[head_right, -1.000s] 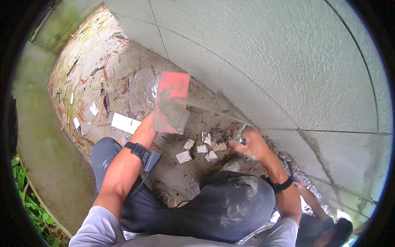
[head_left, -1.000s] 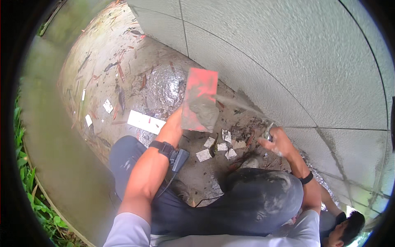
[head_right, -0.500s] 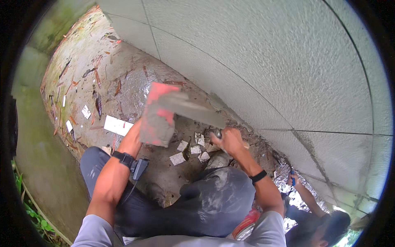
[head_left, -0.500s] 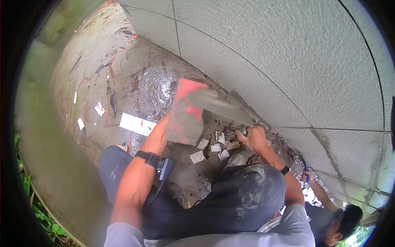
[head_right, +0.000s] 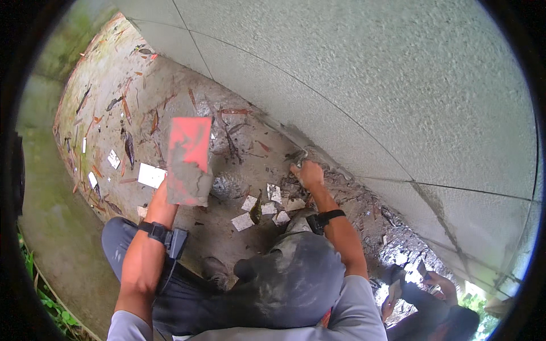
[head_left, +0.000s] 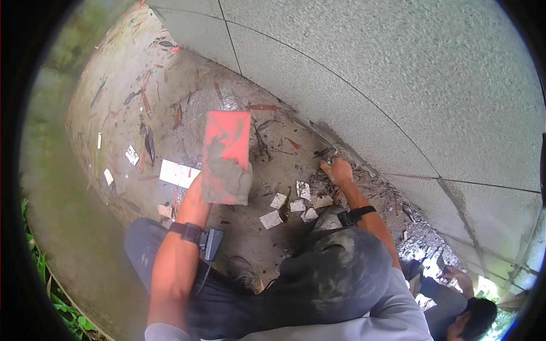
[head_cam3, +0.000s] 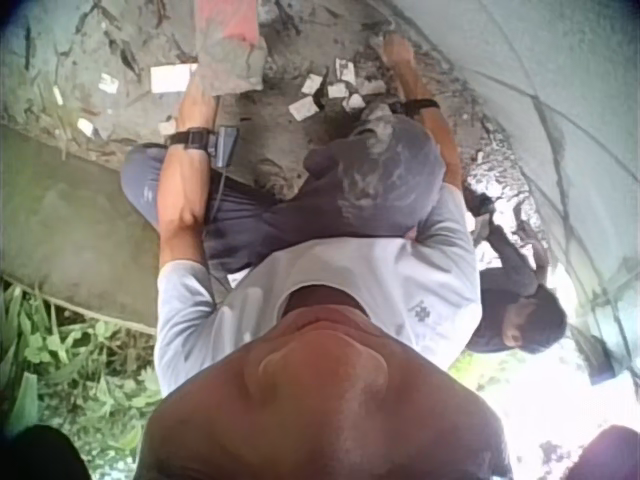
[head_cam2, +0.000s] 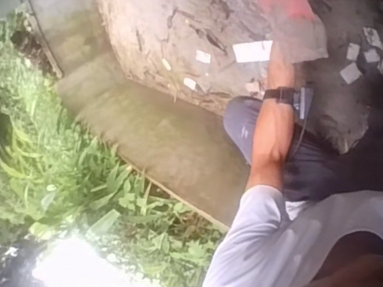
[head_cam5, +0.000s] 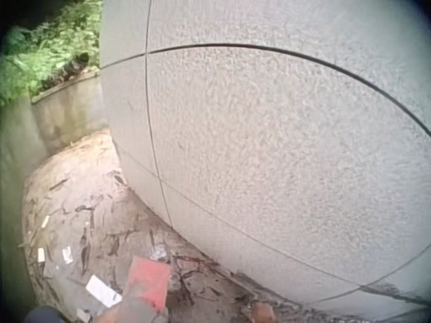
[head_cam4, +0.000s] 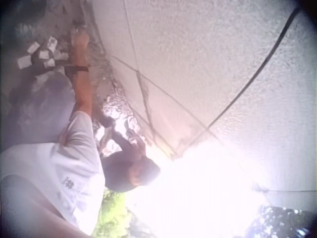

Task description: Applying mortar to an exterior wall and smoothing it with a trowel and float.

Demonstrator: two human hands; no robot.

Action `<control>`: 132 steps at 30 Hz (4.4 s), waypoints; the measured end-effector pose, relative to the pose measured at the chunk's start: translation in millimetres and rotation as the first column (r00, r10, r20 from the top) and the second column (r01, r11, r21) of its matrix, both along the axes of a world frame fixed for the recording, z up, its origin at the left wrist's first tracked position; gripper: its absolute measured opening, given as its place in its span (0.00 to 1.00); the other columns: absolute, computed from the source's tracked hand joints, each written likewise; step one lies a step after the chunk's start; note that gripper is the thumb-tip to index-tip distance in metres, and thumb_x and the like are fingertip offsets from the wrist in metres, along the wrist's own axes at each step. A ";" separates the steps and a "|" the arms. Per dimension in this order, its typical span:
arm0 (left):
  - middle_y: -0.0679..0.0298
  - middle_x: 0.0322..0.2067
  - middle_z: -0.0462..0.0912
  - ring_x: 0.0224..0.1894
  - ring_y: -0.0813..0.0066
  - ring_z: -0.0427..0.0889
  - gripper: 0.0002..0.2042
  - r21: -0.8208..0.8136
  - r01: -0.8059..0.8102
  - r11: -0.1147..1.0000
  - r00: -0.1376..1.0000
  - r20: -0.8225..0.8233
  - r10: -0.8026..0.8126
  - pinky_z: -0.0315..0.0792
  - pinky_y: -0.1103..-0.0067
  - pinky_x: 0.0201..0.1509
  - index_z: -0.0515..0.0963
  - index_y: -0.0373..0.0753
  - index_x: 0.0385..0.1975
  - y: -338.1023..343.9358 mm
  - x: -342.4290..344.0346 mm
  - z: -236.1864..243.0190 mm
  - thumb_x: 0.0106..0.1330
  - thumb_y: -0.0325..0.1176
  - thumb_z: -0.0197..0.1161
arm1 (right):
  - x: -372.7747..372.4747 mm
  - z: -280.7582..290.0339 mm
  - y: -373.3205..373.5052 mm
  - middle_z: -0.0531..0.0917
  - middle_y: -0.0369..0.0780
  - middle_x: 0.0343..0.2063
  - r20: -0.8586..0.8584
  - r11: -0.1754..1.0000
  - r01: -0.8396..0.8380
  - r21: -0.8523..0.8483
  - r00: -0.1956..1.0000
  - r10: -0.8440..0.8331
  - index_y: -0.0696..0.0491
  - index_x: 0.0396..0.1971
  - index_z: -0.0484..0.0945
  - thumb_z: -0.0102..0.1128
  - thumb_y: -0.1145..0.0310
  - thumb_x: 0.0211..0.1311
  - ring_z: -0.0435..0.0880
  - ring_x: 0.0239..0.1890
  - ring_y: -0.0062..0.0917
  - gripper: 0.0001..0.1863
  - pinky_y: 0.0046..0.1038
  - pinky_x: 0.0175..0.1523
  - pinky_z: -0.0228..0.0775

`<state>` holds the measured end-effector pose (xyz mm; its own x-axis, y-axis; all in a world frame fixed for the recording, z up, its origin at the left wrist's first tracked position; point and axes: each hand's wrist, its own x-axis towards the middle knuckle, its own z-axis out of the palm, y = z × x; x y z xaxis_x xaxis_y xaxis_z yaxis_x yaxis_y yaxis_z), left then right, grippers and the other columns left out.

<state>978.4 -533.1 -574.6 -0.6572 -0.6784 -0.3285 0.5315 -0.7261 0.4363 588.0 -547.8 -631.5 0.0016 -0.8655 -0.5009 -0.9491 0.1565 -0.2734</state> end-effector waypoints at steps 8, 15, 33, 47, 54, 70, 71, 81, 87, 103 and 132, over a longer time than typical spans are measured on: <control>0.64 0.37 0.79 0.41 0.66 0.78 0.22 0.016 0.006 1.000 0.990 0.140 -0.008 0.73 0.65 0.46 0.75 0.41 0.40 21.4 -2.9 7.4 0.68 0.55 0.46 | -8.8 -3.6 -16.6 0.82 0.58 0.34 0.027 0.997 -0.030 -0.069 0.999 0.032 0.64 0.35 0.80 0.60 0.44 0.53 0.81 0.43 0.50 0.32 0.43 0.50 0.72; 0.64 0.33 0.80 0.38 0.65 0.79 0.26 0.067 -0.104 0.992 0.946 0.316 0.078 0.73 0.63 0.43 0.76 0.41 0.35 18.4 -12.9 24.7 0.67 0.60 0.45 | -0.3 54.8 10.4 0.82 0.51 0.24 0.082 0.974 -0.004 -0.226 0.996 0.023 0.64 0.26 0.79 0.56 0.45 0.56 0.81 0.30 0.46 0.30 0.40 0.39 0.72; 0.68 0.28 0.75 0.31 0.78 0.76 0.16 0.059 -0.466 0.883 0.874 -0.126 0.469 0.72 0.78 0.32 0.75 0.46 0.47 -7.8 -105.4 137.7 0.71 0.49 0.50 | 56.9 172.5 5.9 0.67 0.33 0.08 0.716 0.361 -0.718 0.595 0.271 -0.643 0.56 0.20 0.66 0.41 0.43 0.66 0.62 0.08 0.15 0.29 0.18 0.15 0.54; 0.68 0.24 0.68 0.26 0.76 0.68 0.16 0.004 -0.517 0.856 0.842 0.185 0.507 0.66 0.82 0.30 0.71 0.38 0.39 -16.6 -11.0 107.5 0.70 0.46 0.54 | 11.9 60.9 91.0 0.81 0.57 0.36 0.263 0.999 0.054 -0.001 0.963 -0.051 0.66 0.40 0.74 0.45 0.41 0.64 0.81 0.41 0.51 0.35 0.45 0.46 0.72; 0.68 0.23 0.68 0.25 0.76 0.67 0.15 0.002 -0.328 0.945 0.941 0.091 0.326 0.65 0.82 0.28 0.70 0.38 0.38 -13.5 -48.0 104.5 0.71 0.46 0.53 | 11.3 13.4 64.5 0.80 0.61 0.35 0.209 0.984 0.174 0.039 0.962 -0.178 0.69 0.50 0.64 0.47 0.41 0.64 0.80 0.42 0.51 0.39 0.46 0.49 0.71; 0.67 0.23 0.69 0.23 0.75 0.70 0.16 -0.033 -0.187 0.982 0.959 0.210 0.190 0.67 0.82 0.26 0.71 0.38 0.38 -2.5 -62.8 88.3 0.71 0.47 0.53 | -222.0 31.5 241.1 0.80 0.59 0.37 0.078 0.890 0.446 -0.096 0.894 -0.440 0.64 0.51 0.66 0.59 0.42 0.57 0.79 0.43 0.54 0.38 0.43 0.46 0.69; 0.67 0.23 0.69 0.23 0.75 0.70 0.16 -0.033 -0.184 0.982 0.960 0.209 0.187 0.67 0.82 0.26 0.71 0.38 0.38 -1.5 -61.8 86.3 0.71 0.47 0.53 | -229.8 38.3 240.1 0.79 0.59 0.37 0.054 0.898 0.430 -0.094 0.903 -0.427 0.64 0.50 0.66 0.59 0.42 0.57 0.79 0.42 0.54 0.38 0.44 0.46 0.69; 0.64 0.27 0.73 0.25 0.74 0.72 0.24 0.326 -0.309 0.893 0.951 0.113 0.287 0.71 0.80 0.25 0.74 0.39 0.37 11.2 -66.1 85.1 0.65 0.58 0.53 | -214.6 124.8 270.1 0.80 0.57 0.33 -0.126 0.934 0.354 -0.041 0.926 -0.356 0.66 0.53 0.63 0.58 0.47 0.58 0.79 0.37 0.53 0.37 0.43 0.42 0.71; 0.64 0.23 0.73 0.23 0.72 0.73 0.23 0.208 -0.251 0.945 0.968 0.041 0.248 0.70 0.79 0.23 0.74 0.40 0.36 -3.6 -60.4 53.0 0.65 0.57 0.53 | -74.1 289.2 162.5 0.77 0.43 0.20 0.393 0.931 0.336 0.142 0.844 -0.364 0.66 0.49 0.69 0.61 0.47 0.56 0.77 0.22 0.27 0.36 0.29 0.30 0.73; 0.67 0.32 0.80 0.34 0.72 0.81 0.22 0.001 -0.442 0.897 0.840 -0.350 0.415 0.77 0.75 0.35 0.76 0.47 0.42 -43.9 55.5 178.7 0.66 0.59 0.48 | 65.1 370.9 15.6 0.74 0.34 0.13 0.610 0.920 -0.071 0.384 0.768 -0.196 0.54 0.24 0.74 0.50 0.43 0.63 0.68 0.12 0.20 0.26 0.23 0.18 0.61; 0.67 0.33 0.78 0.31 0.76 0.76 0.13 -0.427 -0.051 0.903 0.757 0.574 0.314 0.72 0.76 0.36 0.74 0.40 0.41 -79.1 73.3 206.0 0.66 0.42 0.59 | 97.9 266.4 -44.2 0.76 0.45 0.18 0.024 0.483 -0.741 -0.466 0.535 0.844 0.56 0.28 0.75 0.70 0.56 0.42 0.77 0.23 0.42 0.21 0.39 0.29 0.68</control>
